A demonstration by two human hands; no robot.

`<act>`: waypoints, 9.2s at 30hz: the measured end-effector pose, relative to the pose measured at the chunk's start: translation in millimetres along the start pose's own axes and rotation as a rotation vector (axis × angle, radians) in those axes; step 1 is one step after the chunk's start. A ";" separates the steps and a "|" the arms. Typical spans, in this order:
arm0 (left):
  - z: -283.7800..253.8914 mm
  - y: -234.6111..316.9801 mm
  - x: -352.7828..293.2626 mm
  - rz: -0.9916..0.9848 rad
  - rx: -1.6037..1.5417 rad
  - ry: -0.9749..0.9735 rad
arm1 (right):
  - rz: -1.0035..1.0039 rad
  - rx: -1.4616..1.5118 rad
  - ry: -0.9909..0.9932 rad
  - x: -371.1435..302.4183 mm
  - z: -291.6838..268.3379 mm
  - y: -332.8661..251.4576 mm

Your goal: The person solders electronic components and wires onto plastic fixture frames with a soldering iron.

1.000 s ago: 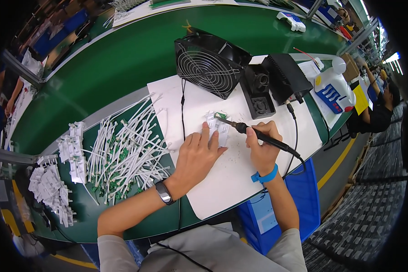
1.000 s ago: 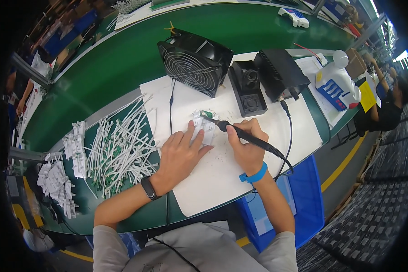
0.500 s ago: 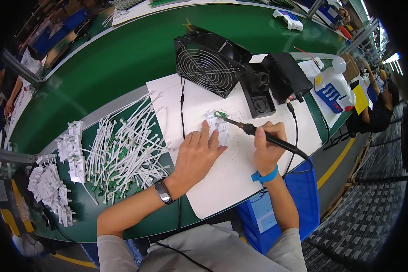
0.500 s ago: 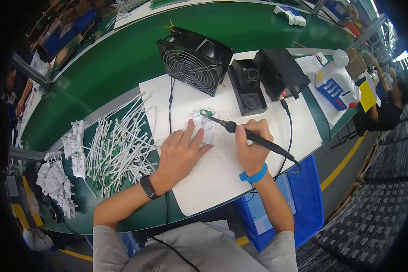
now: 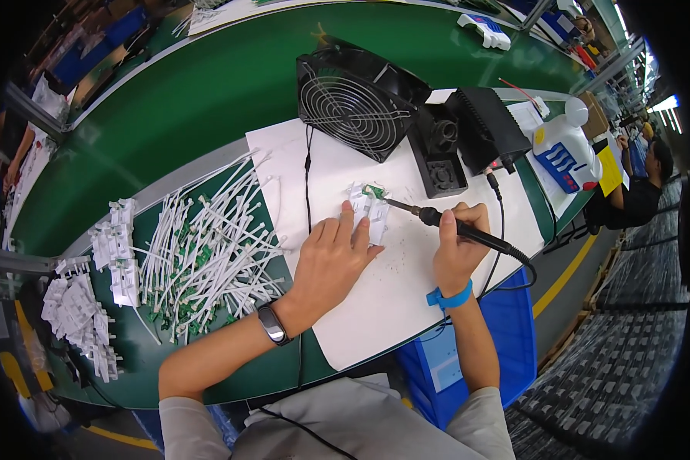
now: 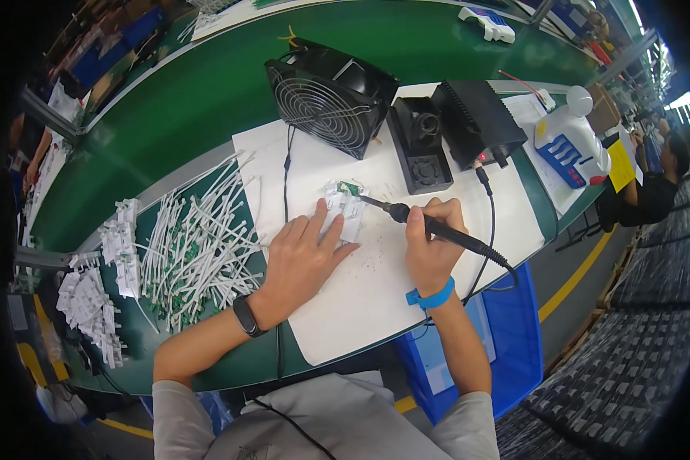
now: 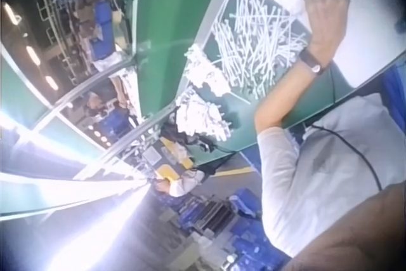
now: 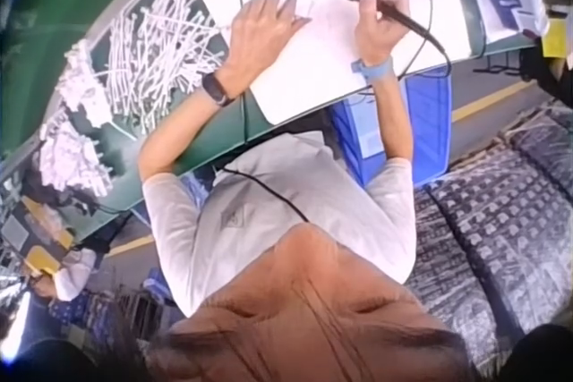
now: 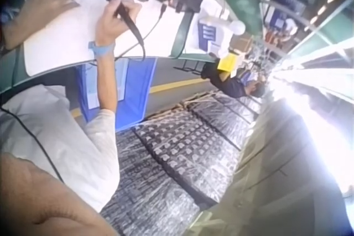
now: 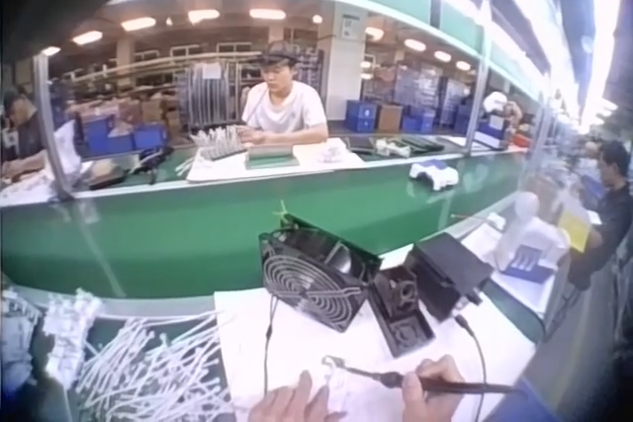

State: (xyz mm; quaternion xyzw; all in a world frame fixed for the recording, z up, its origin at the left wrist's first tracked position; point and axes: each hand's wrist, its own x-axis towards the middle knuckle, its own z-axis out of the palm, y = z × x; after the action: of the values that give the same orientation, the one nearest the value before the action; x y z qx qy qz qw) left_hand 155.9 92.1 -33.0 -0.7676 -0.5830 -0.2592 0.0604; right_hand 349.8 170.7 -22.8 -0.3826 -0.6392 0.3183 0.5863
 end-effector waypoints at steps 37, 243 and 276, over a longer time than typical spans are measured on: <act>11.8 -4.6 -7.4 -0.014 0.048 -0.005 | 0.064 -0.174 0.034 104.1 6.9 35.5; -46.1 -22.9 -15.0 0.061 -0.204 -0.211 | -0.062 0.174 -0.112 -6.9 -4.3 -0.1; -44.4 -27.3 -15.9 0.113 -0.171 -0.181 | 0.017 0.179 -0.116 -6.9 0.8 -3.5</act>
State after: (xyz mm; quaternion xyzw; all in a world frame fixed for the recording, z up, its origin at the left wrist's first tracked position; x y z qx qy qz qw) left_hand 113.2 69.4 -8.1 -0.8219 -0.5176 -0.2339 -0.0435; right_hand 348.7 163.0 -23.4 -0.3150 -0.6378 0.4007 0.5774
